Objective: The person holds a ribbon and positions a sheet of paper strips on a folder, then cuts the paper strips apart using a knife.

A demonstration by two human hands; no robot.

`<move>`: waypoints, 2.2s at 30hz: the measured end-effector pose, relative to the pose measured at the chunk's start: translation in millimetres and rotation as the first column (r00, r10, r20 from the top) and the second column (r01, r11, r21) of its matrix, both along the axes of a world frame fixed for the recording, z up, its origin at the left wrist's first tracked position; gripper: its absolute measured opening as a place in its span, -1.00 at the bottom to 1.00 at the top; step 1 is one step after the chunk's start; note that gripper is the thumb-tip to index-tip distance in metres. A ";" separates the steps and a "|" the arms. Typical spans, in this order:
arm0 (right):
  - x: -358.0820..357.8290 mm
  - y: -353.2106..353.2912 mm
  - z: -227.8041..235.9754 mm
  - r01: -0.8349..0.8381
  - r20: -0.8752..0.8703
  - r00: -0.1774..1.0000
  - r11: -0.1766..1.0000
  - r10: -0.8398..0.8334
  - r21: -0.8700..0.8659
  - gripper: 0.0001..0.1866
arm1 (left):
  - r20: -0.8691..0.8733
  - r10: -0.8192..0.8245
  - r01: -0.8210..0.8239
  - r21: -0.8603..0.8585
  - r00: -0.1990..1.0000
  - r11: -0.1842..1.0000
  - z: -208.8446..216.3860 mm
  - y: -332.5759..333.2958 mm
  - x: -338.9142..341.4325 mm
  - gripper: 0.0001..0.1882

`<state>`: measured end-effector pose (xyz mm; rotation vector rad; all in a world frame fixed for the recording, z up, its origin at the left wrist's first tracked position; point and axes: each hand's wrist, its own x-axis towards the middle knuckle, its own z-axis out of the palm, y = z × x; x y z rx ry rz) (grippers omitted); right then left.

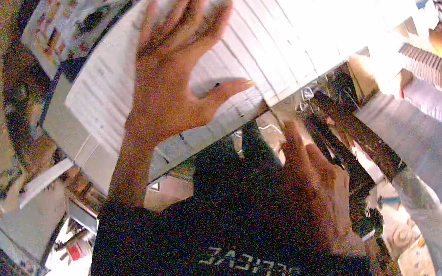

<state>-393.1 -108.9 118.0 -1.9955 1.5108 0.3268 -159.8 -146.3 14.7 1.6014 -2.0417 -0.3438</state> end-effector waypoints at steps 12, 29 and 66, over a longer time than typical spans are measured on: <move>-125.3 33.8 -25.3 0.067 -0.415 0.909 0.973 0.031 0.220 -0.69 | -0.038 0.015 -0.017 -0.059 0.999 0.998 -1.6 5.9 3.9 -0.07; -85.5 -21.9 -7.6 -0.155 0.414 0.882 0.969 0.224 -0.193 -0.51 | -0.677 -0.517 0.176 -0.680 -0.523 0.712 184.7 137.0 -165.5 -0.10; 50.7 2.7 -33.0 0.372 0.873 0.479 0.880 0.091 -0.296 -0.24 | 0.118 0.087 -0.095 0.062 0.989 0.994 -25.1 42.2 -11.6 -0.18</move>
